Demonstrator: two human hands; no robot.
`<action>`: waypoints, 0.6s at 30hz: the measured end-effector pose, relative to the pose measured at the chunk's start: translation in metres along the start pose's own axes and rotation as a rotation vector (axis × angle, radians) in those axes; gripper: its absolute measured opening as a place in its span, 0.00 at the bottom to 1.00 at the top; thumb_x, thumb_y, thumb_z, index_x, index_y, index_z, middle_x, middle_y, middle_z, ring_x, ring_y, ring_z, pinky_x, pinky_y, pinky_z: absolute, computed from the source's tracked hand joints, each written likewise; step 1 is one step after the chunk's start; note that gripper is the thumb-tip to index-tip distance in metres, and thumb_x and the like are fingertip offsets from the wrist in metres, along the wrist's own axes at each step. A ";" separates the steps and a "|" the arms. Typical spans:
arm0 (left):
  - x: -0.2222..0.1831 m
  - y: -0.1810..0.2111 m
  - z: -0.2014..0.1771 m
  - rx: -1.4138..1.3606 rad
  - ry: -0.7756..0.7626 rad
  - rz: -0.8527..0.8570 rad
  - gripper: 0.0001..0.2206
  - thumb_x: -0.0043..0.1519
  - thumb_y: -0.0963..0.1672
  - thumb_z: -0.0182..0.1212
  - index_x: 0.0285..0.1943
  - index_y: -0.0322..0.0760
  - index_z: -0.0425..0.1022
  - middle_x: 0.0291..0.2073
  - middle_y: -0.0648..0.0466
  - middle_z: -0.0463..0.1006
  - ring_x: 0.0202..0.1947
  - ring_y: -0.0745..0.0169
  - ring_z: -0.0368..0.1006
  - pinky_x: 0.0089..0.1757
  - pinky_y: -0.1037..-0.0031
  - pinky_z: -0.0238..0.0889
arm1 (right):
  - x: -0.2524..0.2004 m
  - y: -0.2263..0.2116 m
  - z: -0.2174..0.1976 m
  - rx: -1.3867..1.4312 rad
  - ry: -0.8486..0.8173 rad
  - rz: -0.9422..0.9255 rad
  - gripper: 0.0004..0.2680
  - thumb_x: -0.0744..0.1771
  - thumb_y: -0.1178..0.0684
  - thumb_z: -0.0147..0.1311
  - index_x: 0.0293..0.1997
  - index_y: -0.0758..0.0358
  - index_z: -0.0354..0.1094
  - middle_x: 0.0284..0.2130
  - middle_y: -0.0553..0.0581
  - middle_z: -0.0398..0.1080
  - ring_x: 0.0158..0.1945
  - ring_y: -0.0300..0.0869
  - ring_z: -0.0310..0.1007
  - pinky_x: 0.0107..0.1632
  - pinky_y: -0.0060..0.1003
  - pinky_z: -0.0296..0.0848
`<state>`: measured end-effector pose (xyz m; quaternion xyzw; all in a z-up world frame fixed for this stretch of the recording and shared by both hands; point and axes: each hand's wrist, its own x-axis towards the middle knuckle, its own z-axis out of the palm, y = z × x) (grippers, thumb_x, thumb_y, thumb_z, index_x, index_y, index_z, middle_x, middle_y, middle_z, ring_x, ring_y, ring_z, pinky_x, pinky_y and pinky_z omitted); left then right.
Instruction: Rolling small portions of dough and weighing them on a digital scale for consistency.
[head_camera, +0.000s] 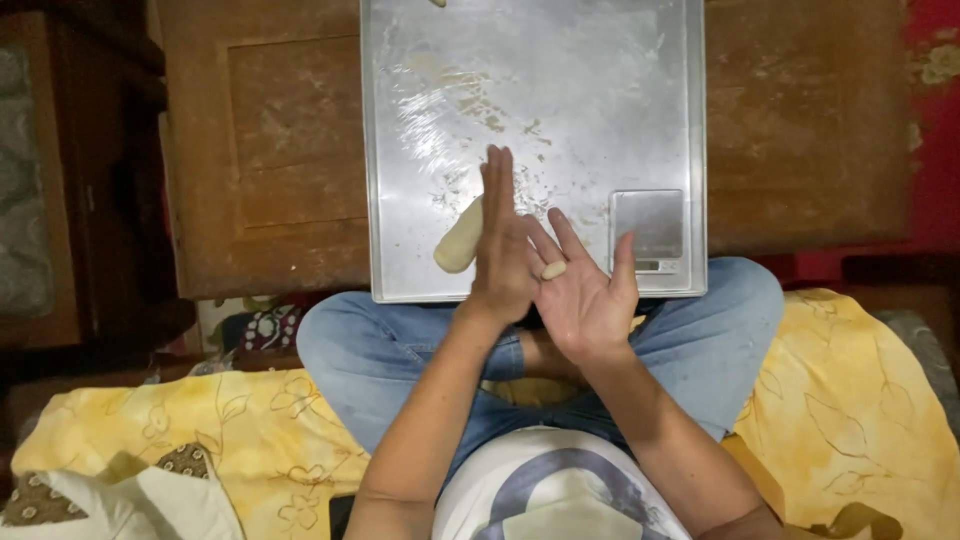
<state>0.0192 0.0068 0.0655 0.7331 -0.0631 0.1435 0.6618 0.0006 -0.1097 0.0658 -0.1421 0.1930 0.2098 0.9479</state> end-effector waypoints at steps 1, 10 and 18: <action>-0.005 -0.011 0.004 0.098 -0.047 -0.011 0.34 0.70 0.50 0.37 0.84 0.35 0.31 0.82 0.42 0.28 0.80 0.36 0.20 0.72 0.47 0.16 | -0.002 0.005 0.005 -0.056 -0.089 -0.032 0.38 0.64 0.23 0.43 0.77 0.62 0.46 0.72 0.67 0.53 0.73 0.59 0.56 0.72 0.59 0.55; -0.034 0.054 0.021 0.069 -0.121 -0.009 0.36 0.66 0.52 0.35 0.82 0.44 0.24 0.82 0.43 0.24 0.80 0.37 0.19 0.69 0.39 0.11 | 0.019 0.001 -0.018 -0.529 -0.282 -0.262 0.30 0.70 0.30 0.30 0.80 0.53 0.34 0.78 0.52 0.38 0.79 0.43 0.37 0.76 0.42 0.39; -0.024 0.113 0.015 -0.177 -0.245 -0.073 0.32 0.67 0.58 0.15 0.79 0.53 0.18 0.82 0.47 0.25 0.81 0.43 0.22 0.68 0.39 0.08 | -0.013 0.012 0.036 -0.787 -0.409 -0.515 0.29 0.71 0.33 0.23 0.78 0.63 0.27 0.79 0.55 0.23 0.81 0.43 0.16 0.78 0.42 0.20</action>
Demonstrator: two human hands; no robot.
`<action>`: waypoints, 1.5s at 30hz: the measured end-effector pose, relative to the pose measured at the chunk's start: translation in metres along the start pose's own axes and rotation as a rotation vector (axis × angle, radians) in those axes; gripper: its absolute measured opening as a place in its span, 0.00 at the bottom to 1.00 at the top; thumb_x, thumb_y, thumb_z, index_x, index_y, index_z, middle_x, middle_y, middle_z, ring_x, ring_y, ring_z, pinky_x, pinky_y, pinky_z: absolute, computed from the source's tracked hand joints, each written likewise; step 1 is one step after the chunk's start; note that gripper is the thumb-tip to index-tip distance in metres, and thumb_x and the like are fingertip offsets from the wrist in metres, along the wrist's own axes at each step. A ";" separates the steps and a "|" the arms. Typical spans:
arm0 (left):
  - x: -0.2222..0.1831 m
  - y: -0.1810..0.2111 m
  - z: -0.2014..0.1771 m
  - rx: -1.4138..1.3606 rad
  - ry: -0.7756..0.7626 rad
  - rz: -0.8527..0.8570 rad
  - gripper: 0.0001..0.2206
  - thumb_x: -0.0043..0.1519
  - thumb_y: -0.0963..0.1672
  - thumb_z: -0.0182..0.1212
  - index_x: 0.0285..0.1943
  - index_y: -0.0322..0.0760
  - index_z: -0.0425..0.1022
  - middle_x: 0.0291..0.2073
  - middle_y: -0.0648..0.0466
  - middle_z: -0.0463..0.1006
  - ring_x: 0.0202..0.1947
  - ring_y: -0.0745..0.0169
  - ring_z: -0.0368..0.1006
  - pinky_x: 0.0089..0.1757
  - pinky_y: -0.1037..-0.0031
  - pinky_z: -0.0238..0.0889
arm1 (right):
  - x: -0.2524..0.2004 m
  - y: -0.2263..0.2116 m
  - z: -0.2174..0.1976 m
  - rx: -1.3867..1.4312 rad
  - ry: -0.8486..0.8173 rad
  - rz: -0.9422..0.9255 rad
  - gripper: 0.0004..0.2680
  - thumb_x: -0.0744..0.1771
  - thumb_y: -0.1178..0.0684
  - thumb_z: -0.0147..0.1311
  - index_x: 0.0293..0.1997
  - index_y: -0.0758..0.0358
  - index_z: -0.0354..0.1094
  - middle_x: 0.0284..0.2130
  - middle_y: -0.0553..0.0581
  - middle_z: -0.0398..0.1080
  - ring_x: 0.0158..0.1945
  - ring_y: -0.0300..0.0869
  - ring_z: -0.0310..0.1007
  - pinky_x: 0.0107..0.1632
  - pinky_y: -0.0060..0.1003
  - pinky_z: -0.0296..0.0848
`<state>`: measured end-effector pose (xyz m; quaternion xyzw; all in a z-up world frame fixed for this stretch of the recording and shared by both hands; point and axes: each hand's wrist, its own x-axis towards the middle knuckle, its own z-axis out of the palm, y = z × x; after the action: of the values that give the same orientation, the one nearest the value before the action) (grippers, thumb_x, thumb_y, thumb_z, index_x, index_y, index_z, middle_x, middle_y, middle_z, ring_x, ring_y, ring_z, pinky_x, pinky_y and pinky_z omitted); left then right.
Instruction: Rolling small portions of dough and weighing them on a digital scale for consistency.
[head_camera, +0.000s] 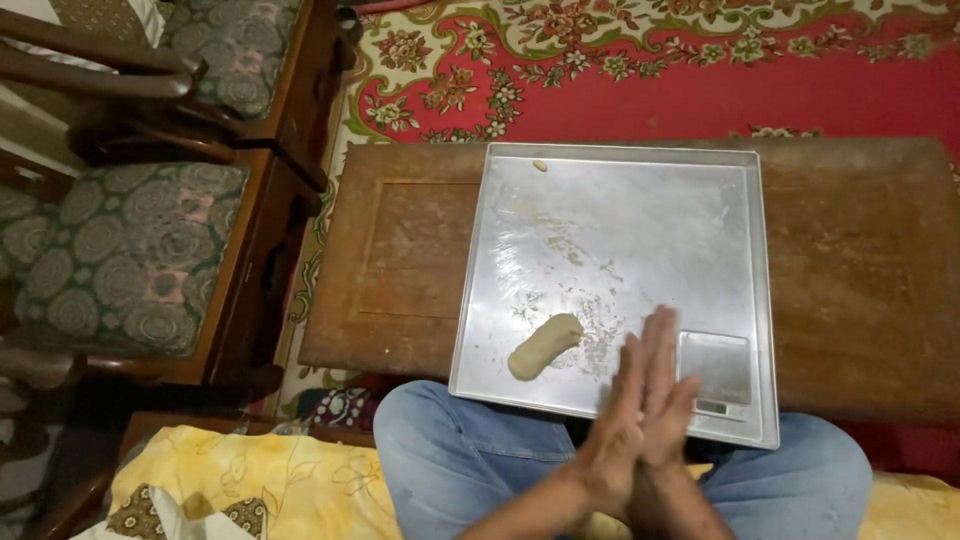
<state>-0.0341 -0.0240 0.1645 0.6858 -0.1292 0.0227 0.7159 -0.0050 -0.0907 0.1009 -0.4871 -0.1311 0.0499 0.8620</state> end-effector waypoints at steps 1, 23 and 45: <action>0.003 0.007 -0.002 -0.061 -0.030 -0.027 0.31 0.67 0.59 0.12 0.79 0.55 0.17 0.82 0.48 0.25 0.81 0.44 0.22 0.68 0.39 0.08 | 0.005 -0.008 0.002 -0.162 0.046 0.038 0.33 0.68 0.26 0.19 0.78 0.57 0.25 0.79 0.55 0.23 0.81 0.46 0.18 0.77 0.49 0.21; -0.037 -0.163 0.015 -1.478 0.419 -0.482 0.38 0.64 0.61 0.43 0.80 0.39 0.53 0.71 0.44 0.65 0.64 0.45 0.66 0.60 0.58 0.59 | 0.054 0.055 -0.087 -0.992 0.056 -0.132 0.26 0.73 0.37 0.20 0.79 0.64 0.25 0.78 0.65 0.25 0.82 0.54 0.23 0.79 0.51 0.26; 0.217 -0.189 -0.261 -0.524 0.606 -0.470 0.46 0.61 0.66 0.44 0.83 0.53 0.30 0.79 0.36 0.27 0.71 0.14 0.47 0.64 0.33 0.46 | 0.014 0.040 -0.097 -0.729 0.147 0.278 0.20 0.71 0.53 0.41 0.75 0.64 0.54 0.70 0.69 0.58 0.73 0.57 0.52 0.73 0.53 0.50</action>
<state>0.2551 0.1915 0.0200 0.4547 0.2433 0.0258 0.8564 0.0363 -0.1471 0.0215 -0.7766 -0.0109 0.0814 0.6246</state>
